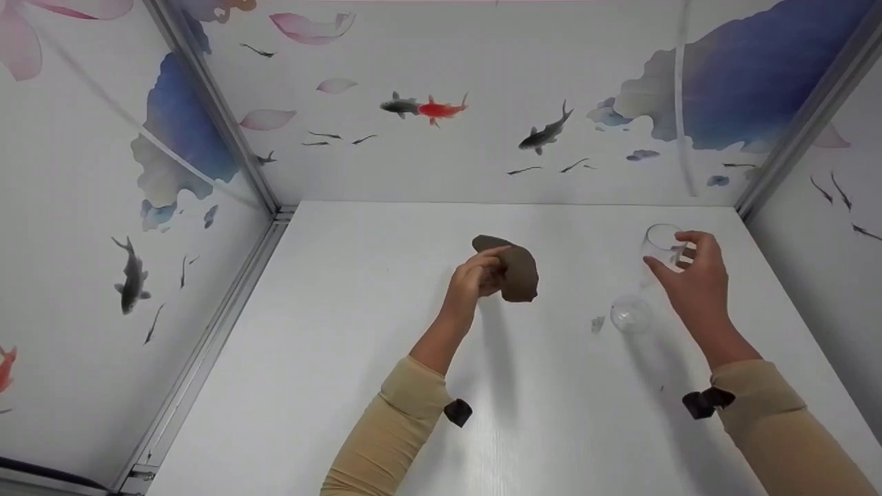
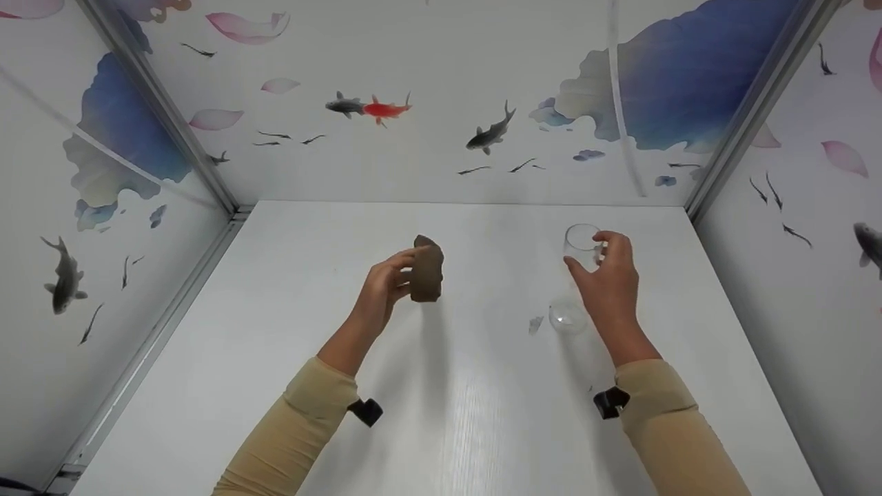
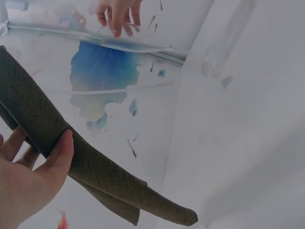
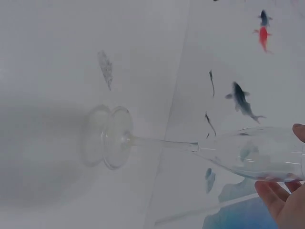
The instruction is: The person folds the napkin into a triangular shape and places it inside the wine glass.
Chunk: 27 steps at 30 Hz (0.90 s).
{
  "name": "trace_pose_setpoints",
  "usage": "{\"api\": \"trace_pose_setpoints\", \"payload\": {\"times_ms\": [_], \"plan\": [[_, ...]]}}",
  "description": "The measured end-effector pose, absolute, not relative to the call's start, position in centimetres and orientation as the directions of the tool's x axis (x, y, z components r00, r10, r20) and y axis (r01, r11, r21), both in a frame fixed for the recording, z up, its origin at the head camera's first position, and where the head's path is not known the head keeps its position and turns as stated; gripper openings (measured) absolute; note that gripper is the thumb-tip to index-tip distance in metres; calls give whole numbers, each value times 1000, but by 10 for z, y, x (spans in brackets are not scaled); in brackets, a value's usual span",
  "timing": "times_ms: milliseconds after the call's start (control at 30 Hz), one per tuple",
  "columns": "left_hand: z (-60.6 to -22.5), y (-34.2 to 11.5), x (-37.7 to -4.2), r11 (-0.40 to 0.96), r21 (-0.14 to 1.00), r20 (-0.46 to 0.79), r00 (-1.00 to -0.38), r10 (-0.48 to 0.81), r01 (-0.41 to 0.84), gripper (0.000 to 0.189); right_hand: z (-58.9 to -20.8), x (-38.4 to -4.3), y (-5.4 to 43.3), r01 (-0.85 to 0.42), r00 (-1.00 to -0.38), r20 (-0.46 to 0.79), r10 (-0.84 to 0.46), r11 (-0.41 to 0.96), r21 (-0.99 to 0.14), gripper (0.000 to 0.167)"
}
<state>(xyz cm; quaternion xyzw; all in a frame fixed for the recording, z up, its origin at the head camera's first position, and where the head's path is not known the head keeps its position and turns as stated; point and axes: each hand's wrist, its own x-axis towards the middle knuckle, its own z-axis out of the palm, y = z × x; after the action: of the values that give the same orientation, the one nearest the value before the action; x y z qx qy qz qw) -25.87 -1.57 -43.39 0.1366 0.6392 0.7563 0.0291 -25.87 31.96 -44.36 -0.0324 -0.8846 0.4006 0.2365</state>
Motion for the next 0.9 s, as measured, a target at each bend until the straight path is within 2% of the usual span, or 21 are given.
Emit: {"api": "trace_pose_setpoints", "payload": {"times_ms": [233,533,900], "plan": [[-436,-19,-259,-213,972,137,-972,193,95,40,-436,-248,287,-231,-891,427,154,656,-719,58],[-440,-20,-260,-172,982,106,-986,131,83,28,-445,-239,248,-337,-884,465,58,610,-717,62],[-437,-26,-260,-71,980,195,-973,124,187,23,-453,-244,205,-385,-891,454,-7,542,-747,64]]}}
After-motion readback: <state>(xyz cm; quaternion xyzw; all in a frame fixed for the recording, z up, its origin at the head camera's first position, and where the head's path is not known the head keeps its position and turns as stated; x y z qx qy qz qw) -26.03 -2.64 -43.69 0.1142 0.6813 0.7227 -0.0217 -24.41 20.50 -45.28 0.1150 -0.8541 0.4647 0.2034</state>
